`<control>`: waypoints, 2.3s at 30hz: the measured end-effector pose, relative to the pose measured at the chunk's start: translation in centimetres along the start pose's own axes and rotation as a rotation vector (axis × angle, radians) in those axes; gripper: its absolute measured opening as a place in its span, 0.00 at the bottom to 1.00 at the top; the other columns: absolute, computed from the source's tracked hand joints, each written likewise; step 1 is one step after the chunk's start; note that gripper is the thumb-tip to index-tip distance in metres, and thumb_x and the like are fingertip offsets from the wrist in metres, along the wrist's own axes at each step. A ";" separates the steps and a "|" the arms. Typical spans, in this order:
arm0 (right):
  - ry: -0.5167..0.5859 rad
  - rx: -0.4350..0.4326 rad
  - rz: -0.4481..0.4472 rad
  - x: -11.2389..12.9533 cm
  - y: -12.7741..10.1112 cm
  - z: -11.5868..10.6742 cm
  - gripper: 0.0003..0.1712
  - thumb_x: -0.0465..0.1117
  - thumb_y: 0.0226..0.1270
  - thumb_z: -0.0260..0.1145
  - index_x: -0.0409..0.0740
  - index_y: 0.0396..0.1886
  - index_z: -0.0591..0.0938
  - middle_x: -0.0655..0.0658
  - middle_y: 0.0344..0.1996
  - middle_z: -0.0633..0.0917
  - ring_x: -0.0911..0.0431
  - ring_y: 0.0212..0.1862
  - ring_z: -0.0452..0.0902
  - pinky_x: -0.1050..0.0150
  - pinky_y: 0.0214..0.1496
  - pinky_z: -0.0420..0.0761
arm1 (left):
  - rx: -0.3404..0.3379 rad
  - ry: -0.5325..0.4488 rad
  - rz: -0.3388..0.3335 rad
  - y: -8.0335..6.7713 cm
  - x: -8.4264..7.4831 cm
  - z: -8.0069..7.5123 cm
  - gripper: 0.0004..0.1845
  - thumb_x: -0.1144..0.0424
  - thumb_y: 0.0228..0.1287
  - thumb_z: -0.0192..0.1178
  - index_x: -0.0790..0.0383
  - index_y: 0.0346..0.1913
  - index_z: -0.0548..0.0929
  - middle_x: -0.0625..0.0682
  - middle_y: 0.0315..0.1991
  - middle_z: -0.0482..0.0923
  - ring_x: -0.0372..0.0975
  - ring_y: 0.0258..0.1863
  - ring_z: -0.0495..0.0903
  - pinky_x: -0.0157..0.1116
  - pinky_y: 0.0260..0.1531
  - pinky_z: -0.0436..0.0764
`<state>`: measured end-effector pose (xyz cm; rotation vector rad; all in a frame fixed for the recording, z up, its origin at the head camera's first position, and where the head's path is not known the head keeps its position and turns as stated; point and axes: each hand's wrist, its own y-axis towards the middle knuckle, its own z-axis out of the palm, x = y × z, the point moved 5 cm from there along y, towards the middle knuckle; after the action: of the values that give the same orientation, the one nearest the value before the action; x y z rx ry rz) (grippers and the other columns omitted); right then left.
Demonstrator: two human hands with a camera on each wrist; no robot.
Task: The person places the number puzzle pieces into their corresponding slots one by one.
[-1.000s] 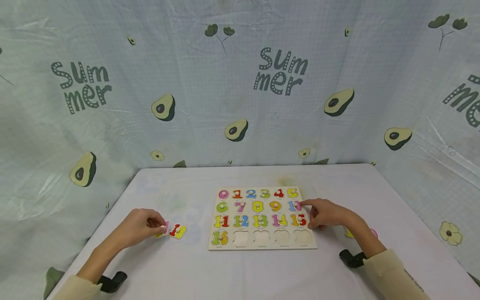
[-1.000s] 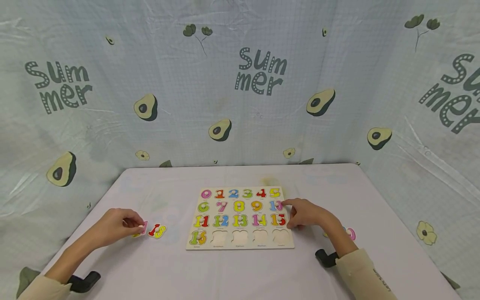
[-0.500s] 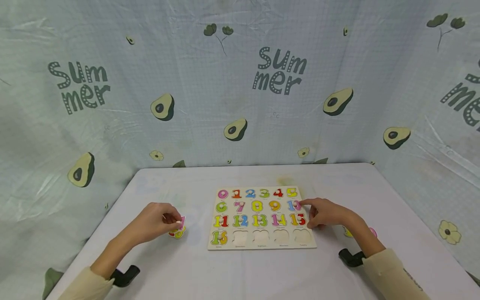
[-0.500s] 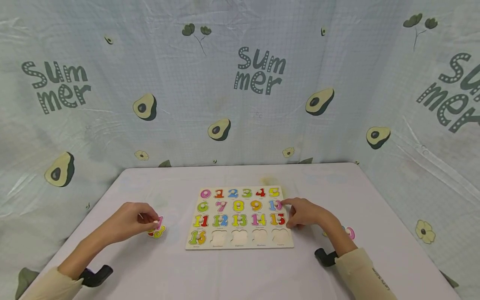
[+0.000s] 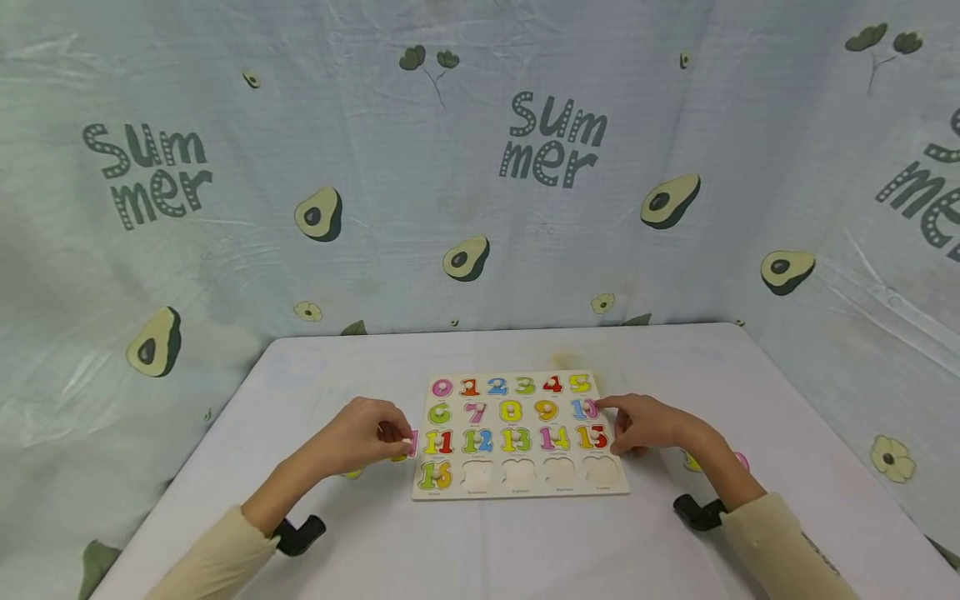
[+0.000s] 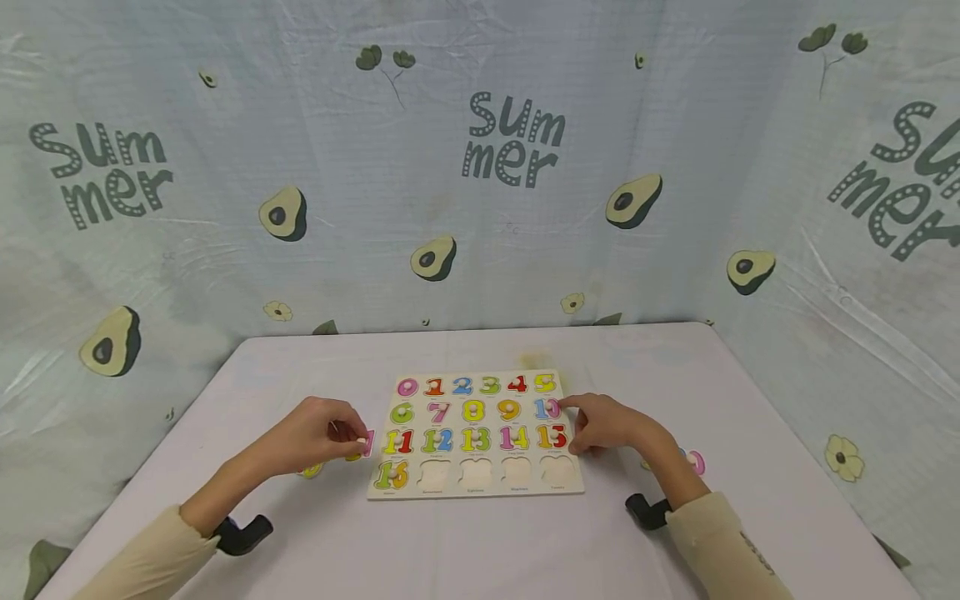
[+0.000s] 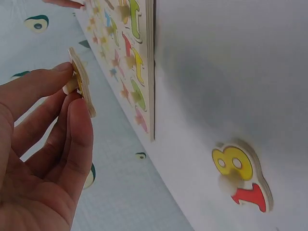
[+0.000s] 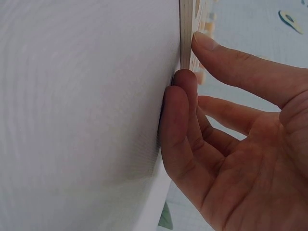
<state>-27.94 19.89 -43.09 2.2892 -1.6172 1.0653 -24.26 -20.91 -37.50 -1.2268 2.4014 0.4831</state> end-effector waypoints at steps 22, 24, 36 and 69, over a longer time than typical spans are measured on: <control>-0.006 -0.005 0.005 0.0 0.0 -0.1 0.44 0.36 0.59 0.77 0.35 0.74 0.70 0.46 0.28 0.78 0.55 0.28 0.74 0.61 0.33 0.77 | 0.110 -0.047 0.085 4.8 -3.6 5.0 0.04 0.61 0.60 0.75 0.54 0.32 0.89 0.40 0.27 0.84 0.28 0.27 0.76 0.27 0.31 0.79; -0.006 -0.004 0.004 0.0 0.1 -0.1 0.44 0.36 0.59 0.77 0.34 0.74 0.70 0.46 0.28 0.78 0.55 0.28 0.74 0.61 0.33 0.77 | 0.122 -0.045 0.088 5.1 -3.8 5.4 0.04 0.60 0.60 0.75 0.54 0.32 0.89 0.39 0.27 0.84 0.28 0.26 0.76 0.27 0.31 0.79; -0.008 -0.003 0.012 -0.2 0.3 -0.1 0.45 0.37 0.59 0.78 0.35 0.75 0.70 0.45 0.29 0.77 0.55 0.29 0.74 0.61 0.33 0.79 | 0.196 -0.055 0.063 6.0 -3.7 7.7 0.04 0.62 0.62 0.74 0.54 0.31 0.89 0.39 0.25 0.83 0.29 0.26 0.77 0.27 0.31 0.79; -0.003 0.001 0.007 0.2 0.1 -0.1 0.44 0.36 0.59 0.78 0.35 0.74 0.70 0.46 0.29 0.77 0.55 0.29 0.74 0.61 0.34 0.78 | 0.234 -0.022 0.067 5.6 -4.1 8.8 0.03 0.62 0.63 0.74 0.55 0.32 0.90 0.37 0.24 0.81 0.27 0.26 0.76 0.26 0.30 0.78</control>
<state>-28.03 19.76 -42.89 2.2882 -1.6273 1.0655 -24.99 -10.89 -42.37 -1.0378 2.4061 0.2249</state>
